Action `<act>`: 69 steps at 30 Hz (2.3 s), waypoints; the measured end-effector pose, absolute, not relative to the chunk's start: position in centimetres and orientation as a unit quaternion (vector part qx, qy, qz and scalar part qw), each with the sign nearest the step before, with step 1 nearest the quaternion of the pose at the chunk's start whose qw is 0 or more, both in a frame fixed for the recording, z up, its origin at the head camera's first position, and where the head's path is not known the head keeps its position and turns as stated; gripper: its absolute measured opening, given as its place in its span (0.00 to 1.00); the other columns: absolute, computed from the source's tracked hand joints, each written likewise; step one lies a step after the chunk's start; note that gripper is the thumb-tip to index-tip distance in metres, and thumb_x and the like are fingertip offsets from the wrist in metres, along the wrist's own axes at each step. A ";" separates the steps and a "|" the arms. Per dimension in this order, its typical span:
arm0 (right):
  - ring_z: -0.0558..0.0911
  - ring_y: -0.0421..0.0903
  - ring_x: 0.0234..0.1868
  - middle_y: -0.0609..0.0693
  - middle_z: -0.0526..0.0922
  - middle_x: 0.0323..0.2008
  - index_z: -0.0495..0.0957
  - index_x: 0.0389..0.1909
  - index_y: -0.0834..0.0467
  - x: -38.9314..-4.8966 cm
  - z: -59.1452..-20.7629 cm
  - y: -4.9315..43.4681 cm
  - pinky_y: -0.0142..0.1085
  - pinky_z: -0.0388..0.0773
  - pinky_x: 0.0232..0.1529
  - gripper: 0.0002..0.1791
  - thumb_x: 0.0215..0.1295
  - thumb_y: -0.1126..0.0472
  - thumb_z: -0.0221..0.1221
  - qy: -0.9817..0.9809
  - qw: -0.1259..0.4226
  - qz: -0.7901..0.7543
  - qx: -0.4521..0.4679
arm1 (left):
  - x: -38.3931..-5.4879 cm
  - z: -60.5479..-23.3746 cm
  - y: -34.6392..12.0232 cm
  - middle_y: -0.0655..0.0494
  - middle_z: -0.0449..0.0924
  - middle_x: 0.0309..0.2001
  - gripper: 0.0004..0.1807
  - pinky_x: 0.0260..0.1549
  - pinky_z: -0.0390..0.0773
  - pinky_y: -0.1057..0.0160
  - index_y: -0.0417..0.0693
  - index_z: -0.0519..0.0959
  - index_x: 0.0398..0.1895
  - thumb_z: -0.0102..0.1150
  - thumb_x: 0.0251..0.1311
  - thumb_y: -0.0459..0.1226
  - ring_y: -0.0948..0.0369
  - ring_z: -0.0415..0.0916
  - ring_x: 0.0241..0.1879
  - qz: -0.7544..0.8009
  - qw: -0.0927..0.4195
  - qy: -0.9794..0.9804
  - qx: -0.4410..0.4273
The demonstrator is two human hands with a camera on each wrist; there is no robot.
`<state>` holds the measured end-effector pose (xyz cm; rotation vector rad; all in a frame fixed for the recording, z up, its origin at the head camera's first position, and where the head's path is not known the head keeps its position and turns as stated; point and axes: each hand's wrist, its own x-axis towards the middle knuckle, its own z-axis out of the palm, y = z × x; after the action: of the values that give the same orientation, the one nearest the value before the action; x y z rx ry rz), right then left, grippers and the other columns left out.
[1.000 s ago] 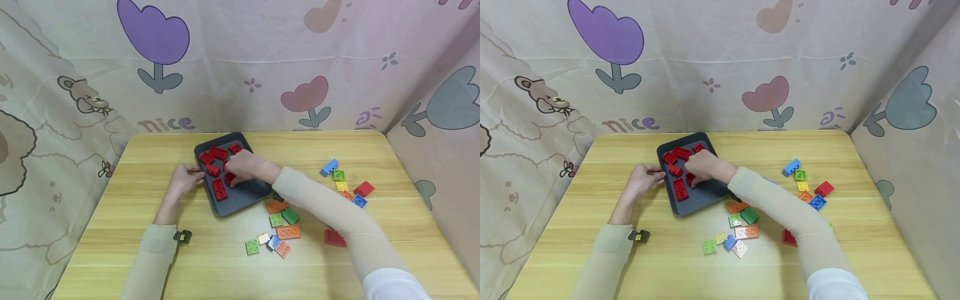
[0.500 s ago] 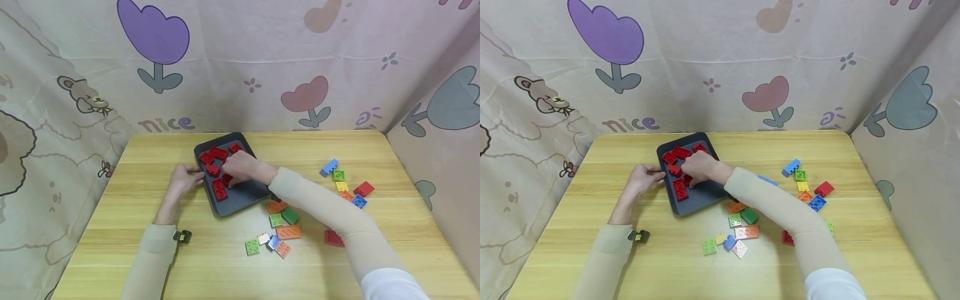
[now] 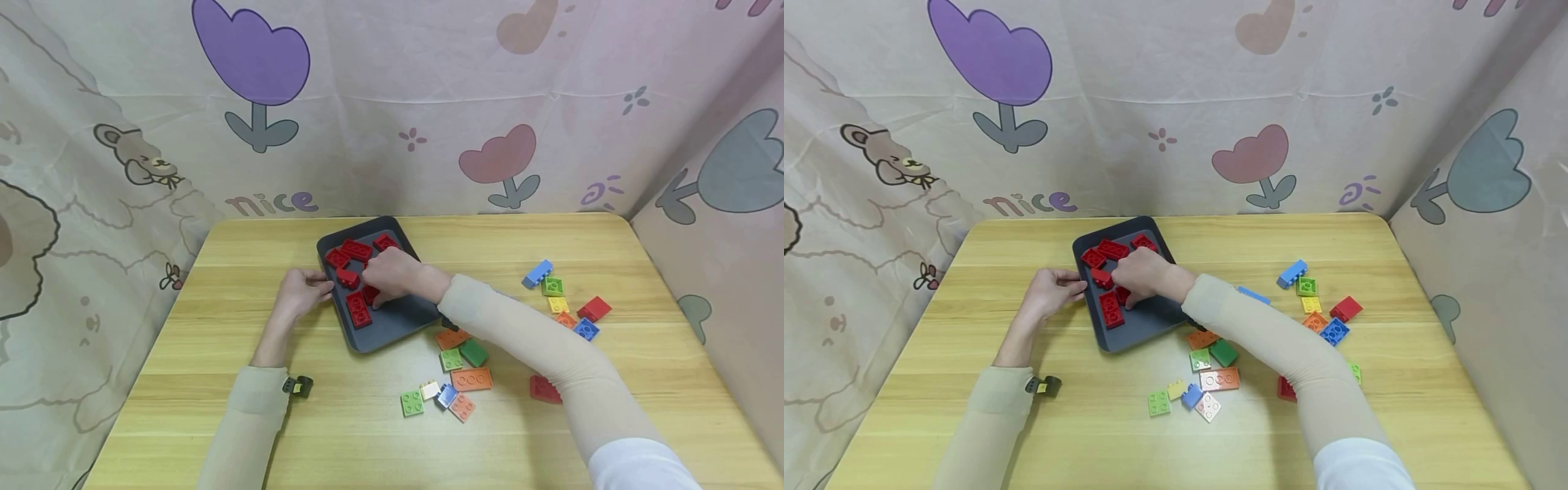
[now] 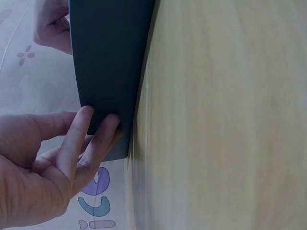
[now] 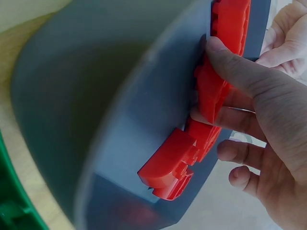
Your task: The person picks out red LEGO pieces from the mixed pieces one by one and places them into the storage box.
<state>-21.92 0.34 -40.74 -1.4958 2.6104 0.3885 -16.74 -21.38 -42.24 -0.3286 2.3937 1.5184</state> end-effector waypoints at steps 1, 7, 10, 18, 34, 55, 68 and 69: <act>0.84 0.42 0.31 0.45 0.90 0.32 0.89 0.41 0.47 -21.9 -40.7 0.3 0.35 0.83 0.30 0.24 0.61 0.31 0.70 0.859 0.053 0.127 -0.493 | -16.7 -42.2 -21.4 0.27 0.82 0.59 0.21 0.42 0.91 0.72 0.25 0.77 0.64 0.61 0.73 0.30 0.61 0.88 0.42 0.526 0.144 0.831 -0.114; 0.84 0.42 0.31 0.46 0.91 0.34 0.90 0.43 0.47 -21.9 -40.6 0.5 0.34 0.83 0.31 0.25 0.60 0.31 0.70 0.860 0.056 0.121 -0.493 | -16.7 -42.2 -21.3 0.28 0.82 0.60 0.21 0.46 0.92 0.69 0.26 0.77 0.64 0.62 0.73 0.31 0.61 0.88 0.43 0.522 0.145 0.833 -0.114; 0.85 0.42 0.31 0.45 0.91 0.35 0.89 0.44 0.47 -21.8 -40.5 0.5 0.34 0.84 0.32 0.25 0.60 0.31 0.70 0.859 0.058 0.117 -0.494 | -16.7 -42.2 -21.3 0.27 0.82 0.60 0.21 0.47 0.92 0.68 0.25 0.77 0.64 0.62 0.73 0.30 0.61 0.88 0.43 0.522 0.145 0.833 -0.114; 0.85 0.41 0.33 0.45 0.91 0.39 0.88 0.52 0.45 -21.7 -40.2 0.7 0.33 0.84 0.33 0.28 0.60 0.31 0.71 0.855 0.051 0.113 -0.503 | -16.7 -42.1 -21.3 0.28 0.82 0.60 0.21 0.49 0.92 0.67 0.26 0.77 0.65 0.61 0.74 0.31 0.60 0.88 0.44 0.521 0.147 0.833 -0.114; 0.88 0.41 0.39 0.45 0.90 0.53 0.85 0.61 0.45 -20.7 -39.0 2.0 0.33 0.87 0.35 0.35 0.59 0.29 0.70 0.853 0.030 0.107 -0.511 | -16.7 -42.3 -21.5 0.27 0.82 0.59 0.20 0.46 0.92 0.69 0.25 0.78 0.63 0.61 0.74 0.30 0.64 0.87 0.39 0.519 0.142 0.836 -0.105; 0.90 0.49 0.46 0.50 0.90 0.56 0.84 0.62 0.49 -18.8 -36.8 7.0 0.36 0.87 0.33 0.40 0.59 0.25 0.67 0.866 0.008 0.073 -0.495 | -16.6 -42.3 -21.4 0.27 0.81 0.60 0.21 0.48 0.92 0.68 0.25 0.77 0.64 0.61 0.73 0.30 0.60 0.88 0.43 0.522 0.143 0.834 -0.108; 0.89 0.49 0.41 0.48 0.90 0.45 0.87 0.58 0.52 -17.7 -36.1 10.8 0.39 0.87 0.32 0.40 0.55 0.26 0.70 0.869 -0.044 0.042 -0.490 | -16.7 -42.2 -21.4 0.28 0.81 0.60 0.22 0.49 0.92 0.67 0.25 0.76 0.65 0.61 0.73 0.30 0.62 0.87 0.42 0.521 0.145 0.833 -0.114; 0.89 0.49 0.40 0.48 0.90 0.44 0.87 0.58 0.52 -17.6 -36.0 11.1 0.40 0.87 0.32 0.40 0.54 0.26 0.71 0.871 -0.045 0.040 -0.487 | -16.7 -42.2 -21.4 0.28 0.81 0.60 0.22 0.49 0.92 0.67 0.25 0.76 0.65 0.61 0.74 0.30 0.61 0.88 0.42 0.521 0.145 0.834 -0.114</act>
<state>-17.62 11.15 -35.99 -1.5742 2.8184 0.1301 -16.66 -21.38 -42.22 -0.3285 2.4016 1.5003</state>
